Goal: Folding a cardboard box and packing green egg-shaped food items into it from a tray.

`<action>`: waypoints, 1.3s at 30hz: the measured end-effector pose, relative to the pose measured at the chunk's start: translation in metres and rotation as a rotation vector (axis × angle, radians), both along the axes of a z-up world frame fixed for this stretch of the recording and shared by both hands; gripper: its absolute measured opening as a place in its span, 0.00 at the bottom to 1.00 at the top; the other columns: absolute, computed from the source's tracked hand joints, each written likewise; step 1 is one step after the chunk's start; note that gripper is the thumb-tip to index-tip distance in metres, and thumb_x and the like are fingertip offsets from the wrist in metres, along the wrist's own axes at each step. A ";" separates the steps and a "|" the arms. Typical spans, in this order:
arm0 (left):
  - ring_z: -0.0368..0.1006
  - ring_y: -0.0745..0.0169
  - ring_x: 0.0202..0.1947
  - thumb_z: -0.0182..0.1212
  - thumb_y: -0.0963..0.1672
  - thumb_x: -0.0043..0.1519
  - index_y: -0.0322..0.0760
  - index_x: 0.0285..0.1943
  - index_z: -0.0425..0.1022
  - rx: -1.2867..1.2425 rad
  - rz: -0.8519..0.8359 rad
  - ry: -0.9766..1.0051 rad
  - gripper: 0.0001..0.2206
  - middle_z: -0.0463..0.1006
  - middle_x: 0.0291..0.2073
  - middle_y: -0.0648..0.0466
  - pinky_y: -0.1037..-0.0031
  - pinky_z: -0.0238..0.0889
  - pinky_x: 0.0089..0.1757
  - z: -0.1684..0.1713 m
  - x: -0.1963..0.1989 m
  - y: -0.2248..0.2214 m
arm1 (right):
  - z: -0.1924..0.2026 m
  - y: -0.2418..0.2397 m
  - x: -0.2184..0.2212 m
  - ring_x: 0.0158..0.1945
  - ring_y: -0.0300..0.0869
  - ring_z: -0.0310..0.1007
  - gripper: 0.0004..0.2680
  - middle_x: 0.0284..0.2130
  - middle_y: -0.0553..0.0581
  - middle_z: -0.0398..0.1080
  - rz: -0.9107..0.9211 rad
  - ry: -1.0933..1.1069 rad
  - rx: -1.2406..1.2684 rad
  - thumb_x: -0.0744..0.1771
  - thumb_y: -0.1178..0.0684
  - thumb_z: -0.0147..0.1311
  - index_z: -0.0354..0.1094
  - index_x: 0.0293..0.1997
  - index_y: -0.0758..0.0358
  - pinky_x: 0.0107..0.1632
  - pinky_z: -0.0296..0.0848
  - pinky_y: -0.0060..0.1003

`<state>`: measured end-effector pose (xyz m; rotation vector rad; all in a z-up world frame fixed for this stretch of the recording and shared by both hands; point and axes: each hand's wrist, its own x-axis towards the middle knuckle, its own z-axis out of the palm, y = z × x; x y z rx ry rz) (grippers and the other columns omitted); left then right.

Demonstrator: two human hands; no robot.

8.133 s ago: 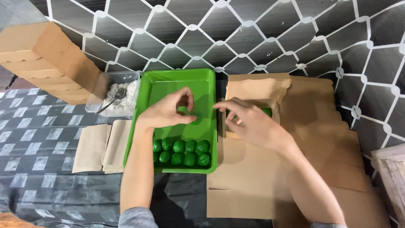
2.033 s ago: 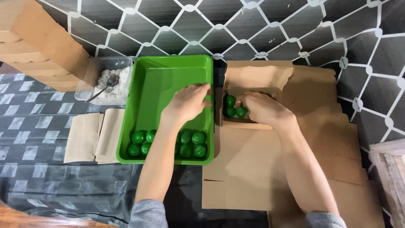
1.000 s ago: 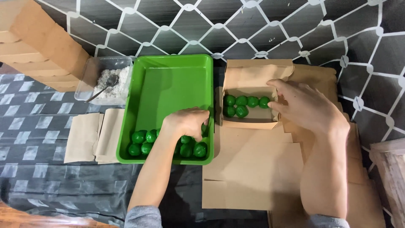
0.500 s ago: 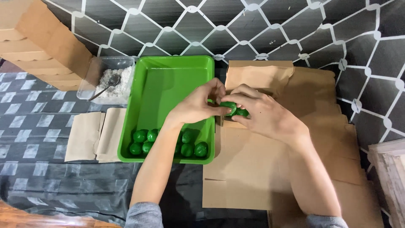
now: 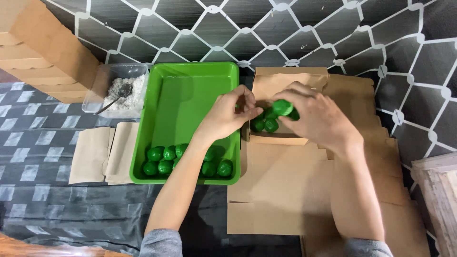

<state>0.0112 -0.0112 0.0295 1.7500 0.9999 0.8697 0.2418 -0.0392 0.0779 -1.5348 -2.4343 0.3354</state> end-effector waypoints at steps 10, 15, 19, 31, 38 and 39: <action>0.77 0.61 0.29 0.68 0.44 0.59 0.42 0.46 0.74 0.049 0.036 0.526 0.10 0.76 0.27 0.58 0.64 0.73 0.34 -0.013 0.006 0.004 | -0.087 0.050 0.028 0.52 0.51 0.77 0.11 0.41 0.52 0.76 0.026 -0.371 -0.171 0.59 0.50 0.64 0.74 0.42 0.55 0.55 0.75 0.48; 0.80 0.50 0.39 0.67 0.43 0.59 0.46 0.47 0.71 -0.009 -0.023 0.700 0.11 0.77 0.33 0.58 0.54 0.73 0.43 -0.024 0.011 0.007 | -0.069 0.043 0.011 0.40 0.52 0.79 0.04 0.30 0.57 0.76 -0.070 -0.375 -0.302 0.60 0.58 0.60 0.73 0.32 0.66 0.45 0.78 0.44; 0.80 0.47 0.40 0.66 0.43 0.59 0.47 0.48 0.69 -0.009 -0.030 0.699 0.12 0.78 0.34 0.57 0.52 0.73 0.45 -0.026 0.013 0.007 | -0.083 0.043 0.012 0.40 0.55 0.81 0.04 0.31 0.60 0.77 -0.126 -0.401 -0.336 0.61 0.61 0.57 0.74 0.35 0.67 0.41 0.79 0.46; 0.80 0.43 0.44 0.65 0.44 0.62 0.44 0.50 0.70 -0.014 -0.079 0.754 0.11 0.79 0.36 0.52 0.49 0.73 0.47 -0.014 0.009 0.004 | -0.098 0.047 -0.008 0.42 0.59 0.82 0.06 0.33 0.64 0.79 -0.287 -0.413 -0.374 0.64 0.61 0.55 0.77 0.41 0.67 0.41 0.81 0.53; 0.79 0.46 0.43 0.65 0.44 0.63 0.42 0.50 0.71 -0.015 -0.080 0.743 0.10 0.79 0.36 0.52 0.50 0.73 0.48 -0.011 0.008 0.002 | -0.081 0.038 -0.014 0.44 0.61 0.81 0.08 0.35 0.65 0.80 -0.283 -0.444 -0.368 0.65 0.64 0.49 0.77 0.42 0.68 0.46 0.80 0.58; 0.79 0.47 0.42 0.65 0.44 0.63 0.42 0.50 0.71 -0.010 -0.081 0.744 0.10 0.78 0.36 0.52 0.50 0.73 0.48 -0.010 0.008 0.001 | -0.080 0.038 -0.011 0.45 0.61 0.81 0.08 0.36 0.65 0.80 -0.287 -0.445 -0.374 0.65 0.64 0.48 0.77 0.42 0.67 0.46 0.79 0.58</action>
